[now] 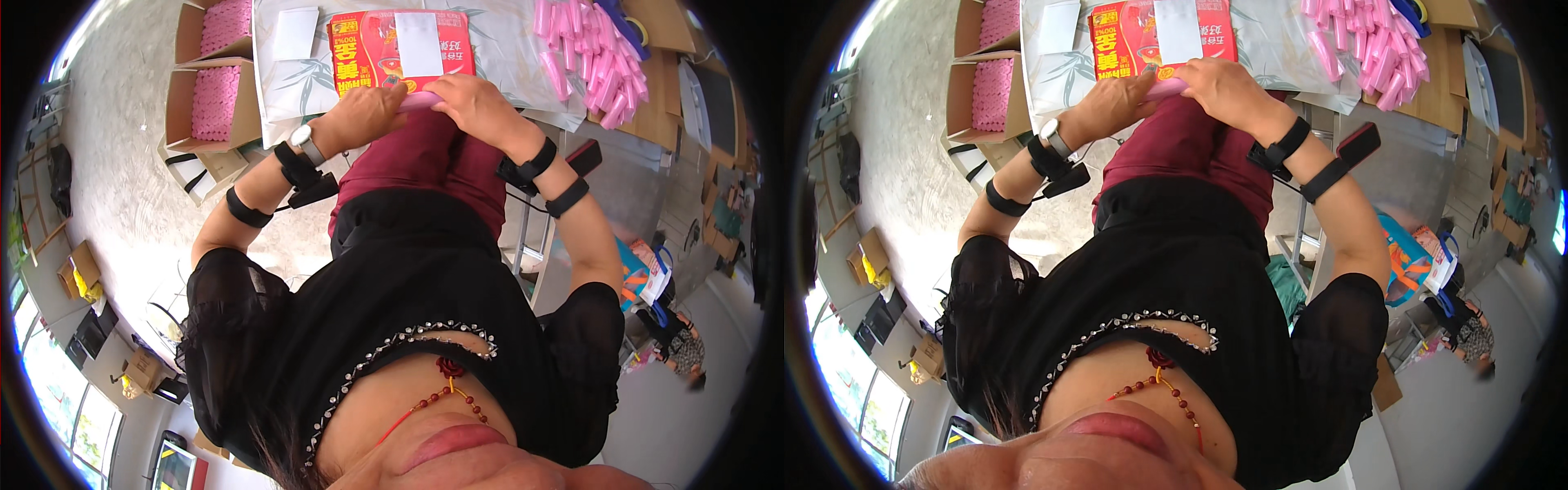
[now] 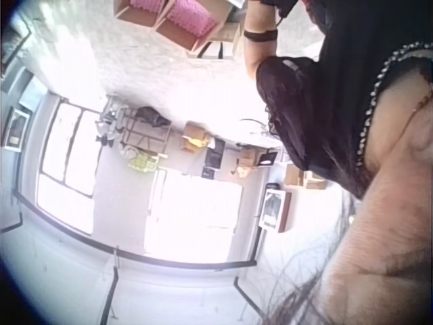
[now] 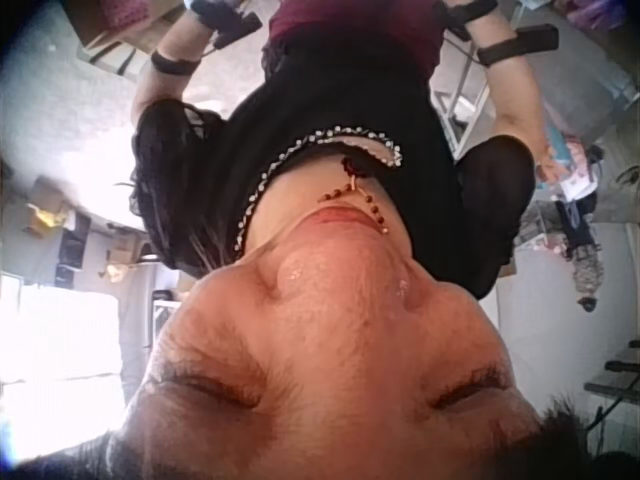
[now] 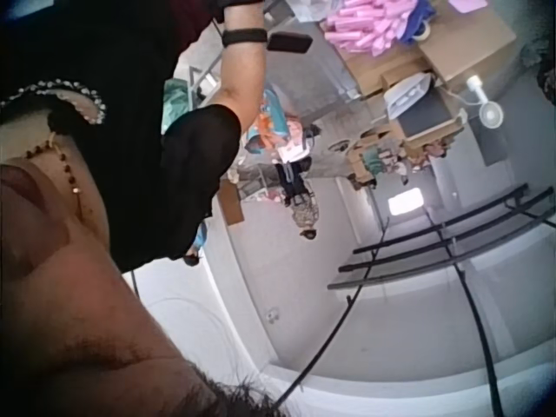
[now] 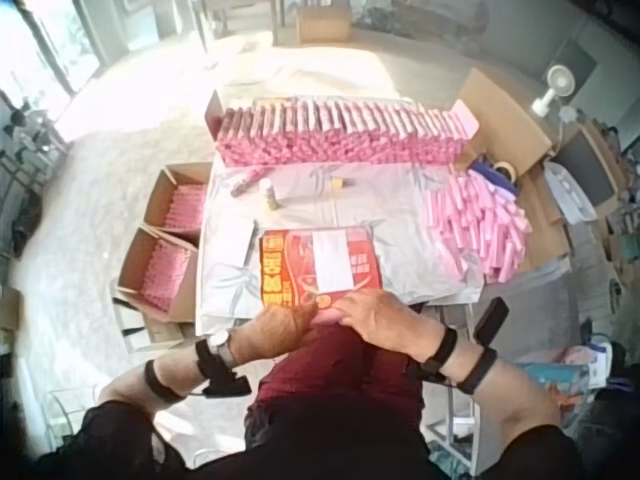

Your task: Manually folding pink foam sheets and inserting them into white paper or plastic sleeves.

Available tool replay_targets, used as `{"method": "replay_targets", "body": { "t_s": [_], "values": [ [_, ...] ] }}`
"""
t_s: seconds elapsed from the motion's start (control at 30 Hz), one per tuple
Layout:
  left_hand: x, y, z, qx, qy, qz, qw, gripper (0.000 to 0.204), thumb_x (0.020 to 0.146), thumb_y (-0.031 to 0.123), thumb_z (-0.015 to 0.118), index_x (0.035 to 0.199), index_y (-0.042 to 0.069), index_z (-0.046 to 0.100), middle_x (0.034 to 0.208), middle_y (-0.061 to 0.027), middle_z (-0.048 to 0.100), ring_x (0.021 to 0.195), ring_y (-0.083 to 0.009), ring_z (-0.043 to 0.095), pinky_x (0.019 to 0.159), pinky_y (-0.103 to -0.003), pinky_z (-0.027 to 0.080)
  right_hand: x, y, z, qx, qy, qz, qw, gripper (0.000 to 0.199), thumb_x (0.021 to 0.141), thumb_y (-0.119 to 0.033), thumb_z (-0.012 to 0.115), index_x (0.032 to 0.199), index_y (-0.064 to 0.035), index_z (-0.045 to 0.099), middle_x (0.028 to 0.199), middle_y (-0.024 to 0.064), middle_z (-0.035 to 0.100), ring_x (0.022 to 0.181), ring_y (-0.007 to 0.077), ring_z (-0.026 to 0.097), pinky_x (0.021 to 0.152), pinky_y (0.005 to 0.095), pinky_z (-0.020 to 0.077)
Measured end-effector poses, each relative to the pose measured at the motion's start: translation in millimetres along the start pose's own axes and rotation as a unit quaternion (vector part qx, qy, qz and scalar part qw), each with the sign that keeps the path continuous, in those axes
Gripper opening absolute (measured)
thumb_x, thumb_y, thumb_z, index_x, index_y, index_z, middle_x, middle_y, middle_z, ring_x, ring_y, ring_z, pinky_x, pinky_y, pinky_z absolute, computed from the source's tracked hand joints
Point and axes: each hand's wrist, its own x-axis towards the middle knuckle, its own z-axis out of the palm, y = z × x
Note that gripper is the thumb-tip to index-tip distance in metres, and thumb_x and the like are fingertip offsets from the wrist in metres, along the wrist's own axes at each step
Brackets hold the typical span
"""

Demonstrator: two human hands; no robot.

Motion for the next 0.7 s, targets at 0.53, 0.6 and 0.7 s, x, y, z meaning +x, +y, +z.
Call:
{"method": "replay_targets", "body": {
  "t_s": [0.53, 0.6, 0.7],
  "values": [
    [32.0, -30.1, 6.2, -0.145, 0.076, 0.004, 0.987, 0.031, 0.093, 0.025, 0.072, 0.117, 0.006, 0.068, 0.094, -0.0155, 0.069, 0.081, -0.0344, 0.070, 0.073, -0.042, 0.057, 3.7, 38.1, 27.5, 0.015, 0.078, 0.001, 0.997, 0.030, 0.094, -0.006, 0.062, 0.123, 0.0030, 0.061, 0.107, 0.0199, 0.065, 0.098, 0.0363, 0.066, 0.084, 0.0424, 0.0549],
    [37.2, -32.1, 14.9, -0.107, 0.137, 0.038, 0.984, 0.032, 0.091, 0.025, 0.074, 0.118, 0.008, 0.068, 0.096, -0.0140, 0.069, 0.082, -0.0342, 0.070, 0.074, -0.042, 0.057, 4.4, 53.5, 34.4, 0.080, 0.063, 0.042, 0.994, 0.031, 0.095, -0.008, 0.063, 0.124, 0.0023, 0.061, 0.109, 0.0211, 0.066, 0.100, 0.0387, 0.065, 0.085, 0.0443, 0.0542],
    [42.0, -33.7, 27.6, -0.107, 0.174, 0.039, 0.978, 0.034, 0.089, 0.024, 0.076, 0.119, 0.011, 0.069, 0.102, -0.0128, 0.067, 0.086, -0.0335, 0.070, 0.075, -0.043, 0.058, 7.8, 69.9, 39.0, 0.142, 0.015, 0.077, 0.987, 0.033, 0.095, -0.011, 0.065, 0.125, 0.0018, 0.060, 0.112, 0.0218, 0.067, 0.105, 0.0406, 0.064, 0.088, 0.0461, 0.0527]
  ]
}}
